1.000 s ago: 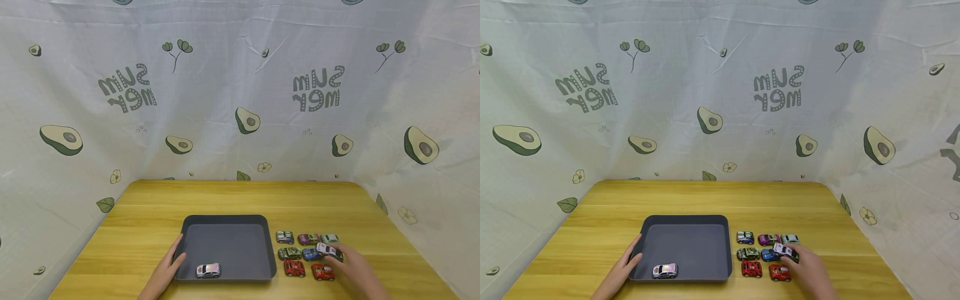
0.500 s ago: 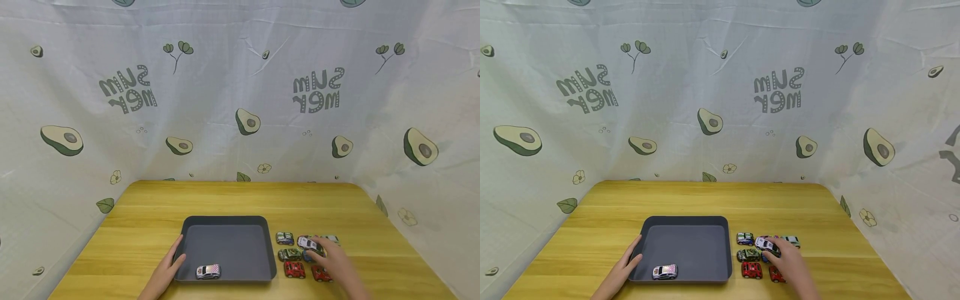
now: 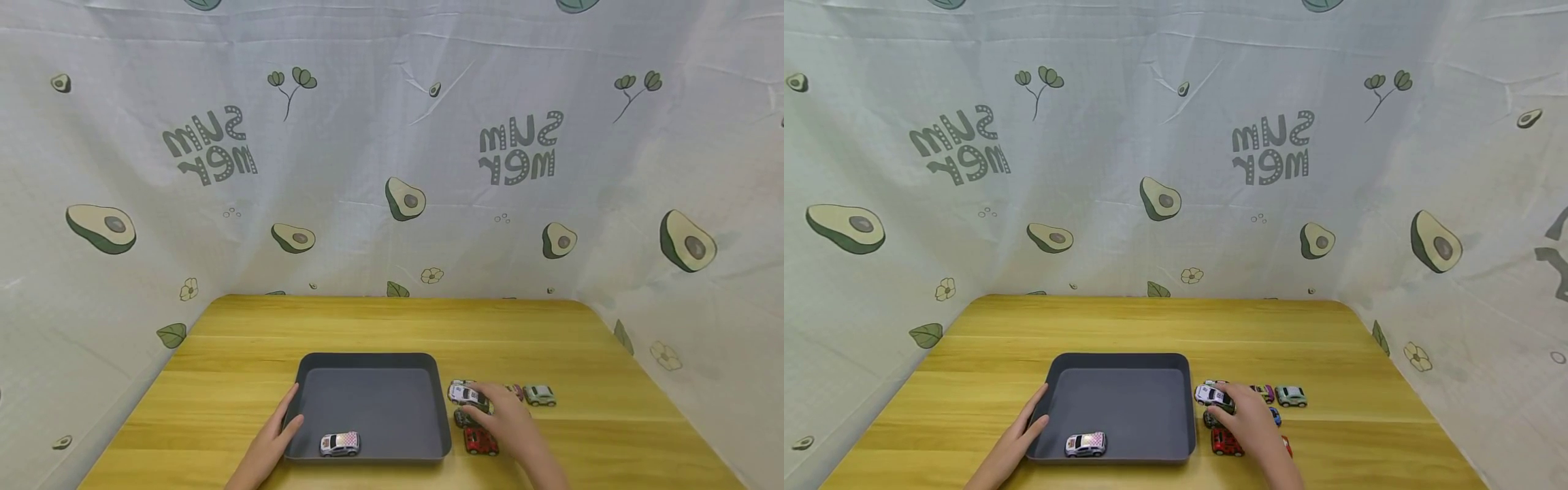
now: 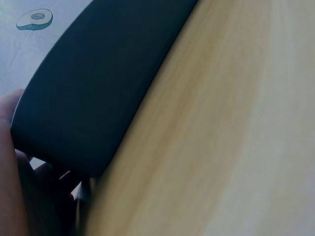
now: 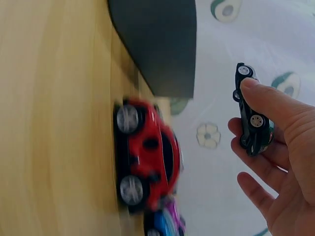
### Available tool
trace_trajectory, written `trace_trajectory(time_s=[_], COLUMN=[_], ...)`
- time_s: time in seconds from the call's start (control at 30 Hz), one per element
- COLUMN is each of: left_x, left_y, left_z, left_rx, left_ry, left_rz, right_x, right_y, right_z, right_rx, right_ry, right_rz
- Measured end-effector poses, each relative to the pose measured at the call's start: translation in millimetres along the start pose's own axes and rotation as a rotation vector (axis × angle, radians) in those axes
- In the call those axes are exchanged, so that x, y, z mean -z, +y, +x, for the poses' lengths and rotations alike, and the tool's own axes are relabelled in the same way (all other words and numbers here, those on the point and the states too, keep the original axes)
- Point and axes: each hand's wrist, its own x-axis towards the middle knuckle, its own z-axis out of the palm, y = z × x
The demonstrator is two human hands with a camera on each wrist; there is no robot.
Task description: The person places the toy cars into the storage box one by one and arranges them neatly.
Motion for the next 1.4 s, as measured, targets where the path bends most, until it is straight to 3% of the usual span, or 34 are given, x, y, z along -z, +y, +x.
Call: trace_trajectory(time_s=[0.23, 0.53, 1.07, 1.4], left_x=[0.0, -0.5, -0.2, 0.8], left_y=[-0.5, -1.4, -3.1, -1.6], left_z=[0.1, 0.1, -1.7, -1.3], left_rx=[-0.001, -0.008, -0.023, -0.024], left_ry=[-0.005, 0.001, 0.004, 0.007], left_rz=[-0.003, 0.003, -0.002, -0.002], right_x=[-19.9, -38.3, -78.7, -101.6], right_y=[-17.1, -42.1, -89.9, -114.6], right_z=[9.2, 16.8, 22.4, 28.5], right_rx=[0.056, 0.171, 0.312, 0.322], right_ry=[0.040, 0.027, -0.076, -0.133], right_rz=[0.001, -0.007, 0.022, 0.027])
